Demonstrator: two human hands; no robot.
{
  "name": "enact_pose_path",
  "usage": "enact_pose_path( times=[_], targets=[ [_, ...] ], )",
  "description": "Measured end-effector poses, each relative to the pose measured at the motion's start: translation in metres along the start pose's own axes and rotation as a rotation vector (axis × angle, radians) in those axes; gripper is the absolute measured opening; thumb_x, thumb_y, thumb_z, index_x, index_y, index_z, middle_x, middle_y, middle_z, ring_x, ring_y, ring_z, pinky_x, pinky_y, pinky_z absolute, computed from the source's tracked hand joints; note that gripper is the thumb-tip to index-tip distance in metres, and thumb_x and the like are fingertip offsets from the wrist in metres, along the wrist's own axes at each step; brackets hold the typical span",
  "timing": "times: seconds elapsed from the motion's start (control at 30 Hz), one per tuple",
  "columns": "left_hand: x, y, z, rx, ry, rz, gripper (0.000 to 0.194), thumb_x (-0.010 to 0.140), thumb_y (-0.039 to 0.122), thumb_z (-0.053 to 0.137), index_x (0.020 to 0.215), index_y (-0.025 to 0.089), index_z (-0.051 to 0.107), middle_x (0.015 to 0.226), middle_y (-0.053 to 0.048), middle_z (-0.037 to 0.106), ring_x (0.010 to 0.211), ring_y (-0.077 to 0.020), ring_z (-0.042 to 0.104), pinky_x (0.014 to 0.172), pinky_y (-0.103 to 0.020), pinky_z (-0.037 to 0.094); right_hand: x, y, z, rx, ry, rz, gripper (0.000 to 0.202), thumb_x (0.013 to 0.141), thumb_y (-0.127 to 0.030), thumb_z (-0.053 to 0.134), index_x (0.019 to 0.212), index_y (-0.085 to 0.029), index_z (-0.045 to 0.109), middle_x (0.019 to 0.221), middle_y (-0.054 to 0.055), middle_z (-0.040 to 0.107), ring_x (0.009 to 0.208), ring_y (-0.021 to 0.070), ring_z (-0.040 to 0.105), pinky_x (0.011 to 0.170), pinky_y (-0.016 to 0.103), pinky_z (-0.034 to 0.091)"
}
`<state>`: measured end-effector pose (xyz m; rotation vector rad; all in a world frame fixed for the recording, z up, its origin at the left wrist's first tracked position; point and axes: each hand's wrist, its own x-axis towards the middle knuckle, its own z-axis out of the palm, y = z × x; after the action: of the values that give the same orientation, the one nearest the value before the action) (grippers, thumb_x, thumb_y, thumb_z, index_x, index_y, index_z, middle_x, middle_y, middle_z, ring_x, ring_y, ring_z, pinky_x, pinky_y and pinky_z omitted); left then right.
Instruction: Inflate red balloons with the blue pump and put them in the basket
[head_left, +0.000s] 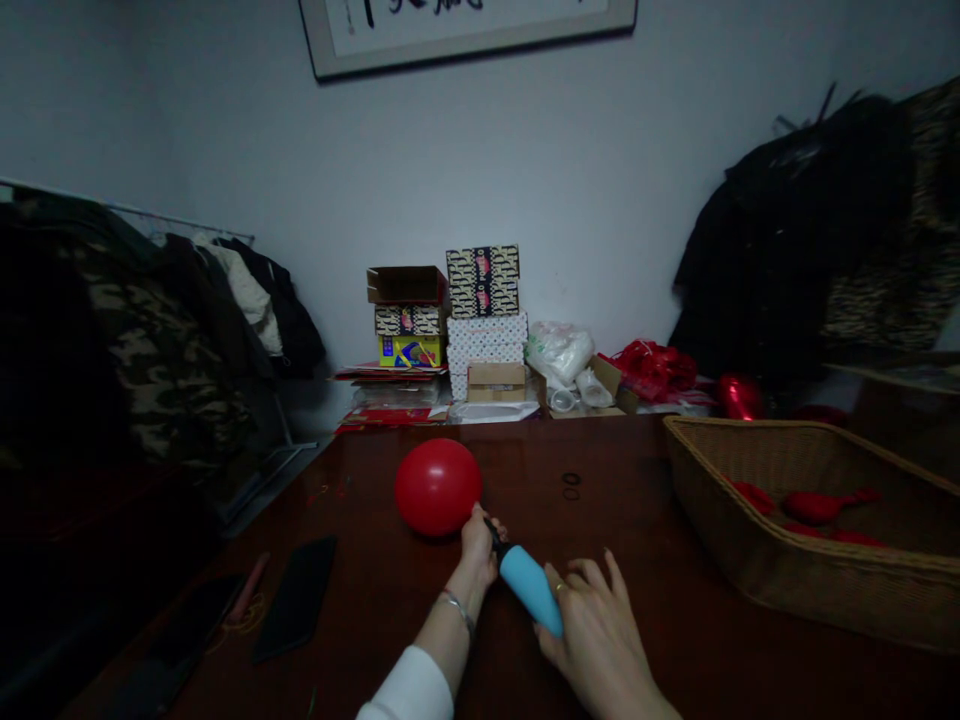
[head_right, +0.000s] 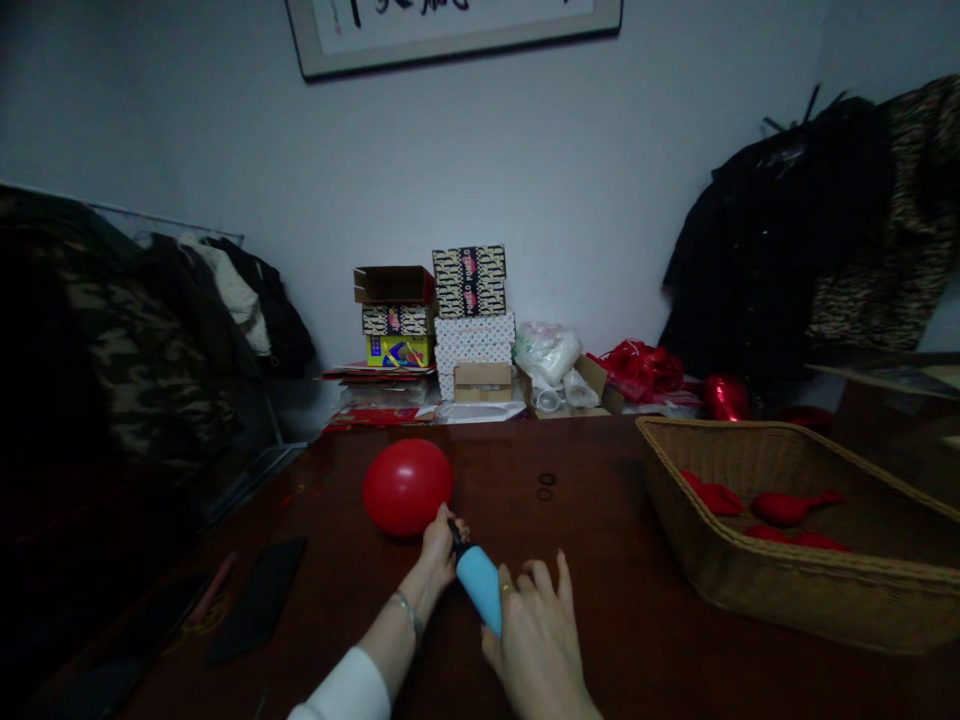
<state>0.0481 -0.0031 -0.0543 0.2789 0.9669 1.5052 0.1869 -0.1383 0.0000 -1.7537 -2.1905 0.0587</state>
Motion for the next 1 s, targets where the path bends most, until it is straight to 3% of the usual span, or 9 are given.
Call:
enact_pose_path(
  times=[0.13,0.37,0.77,0.87,1.0],
  targets=[
    [-0.001,-0.006,-0.002,0.005,-0.015,0.023,0.033,0.086,0.045,0.05,0.068,0.02,0.037,0.044,0.006,0.04,0.036,-0.0088,0.039,0.039,-0.02,0.031,0.003,-0.001,0.007,0.0,0.023,0.008,0.05,0.072,-0.03,0.056,0.12,-0.016,0.06,0.095,0.009,0.068,0.106,0.0276,0.051,0.109,0.047,0.006],
    [0.005,-0.002,-0.006,0.033,0.021,0.019,0.029,0.092,0.033,0.041,0.066,0.02,0.036,0.044,0.006,0.039,0.035,-0.0078,0.038,0.038,-0.019,0.03,0.0,-0.003,0.005,0.006,-0.024,-0.002,0.05,0.073,-0.034,0.057,0.12,-0.016,0.059,0.098,0.01,0.068,0.107,0.0283,0.05,0.109,0.047,0.007],
    [0.032,0.043,-0.018,-0.053,0.046,0.074,0.027,0.092,0.028,0.043,0.068,0.019,0.038,0.047,0.006,0.04,0.036,-0.0066,0.04,0.038,-0.016,0.029,-0.014,0.013,-0.053,0.095,-0.196,0.006,0.054,0.067,-0.037,0.062,0.119,-0.022,0.06,0.104,0.007,0.066,0.109,0.0269,0.049,0.109,0.044,0.008],
    [0.03,0.038,-0.016,-0.086,0.058,0.072,0.028,0.092,0.03,0.042,0.067,0.019,0.037,0.047,0.006,0.038,0.035,-0.0064,0.039,0.038,-0.016,0.029,-0.013,0.015,-0.054,0.087,-0.188,0.013,0.051,0.066,-0.035,0.062,0.115,-0.022,0.062,0.102,0.007,0.066,0.109,0.0269,0.049,0.109,0.044,0.01],
    [0.016,0.013,-0.008,-0.092,0.069,0.028,0.029,0.094,0.029,0.038,0.066,0.02,0.036,0.045,0.006,0.038,0.034,-0.0064,0.038,0.038,-0.016,0.029,-0.009,0.012,-0.037,0.041,-0.133,-0.007,0.048,0.067,-0.03,0.059,0.114,-0.02,0.063,0.095,0.008,0.067,0.105,0.0272,0.05,0.108,0.046,0.01]
  ],
)
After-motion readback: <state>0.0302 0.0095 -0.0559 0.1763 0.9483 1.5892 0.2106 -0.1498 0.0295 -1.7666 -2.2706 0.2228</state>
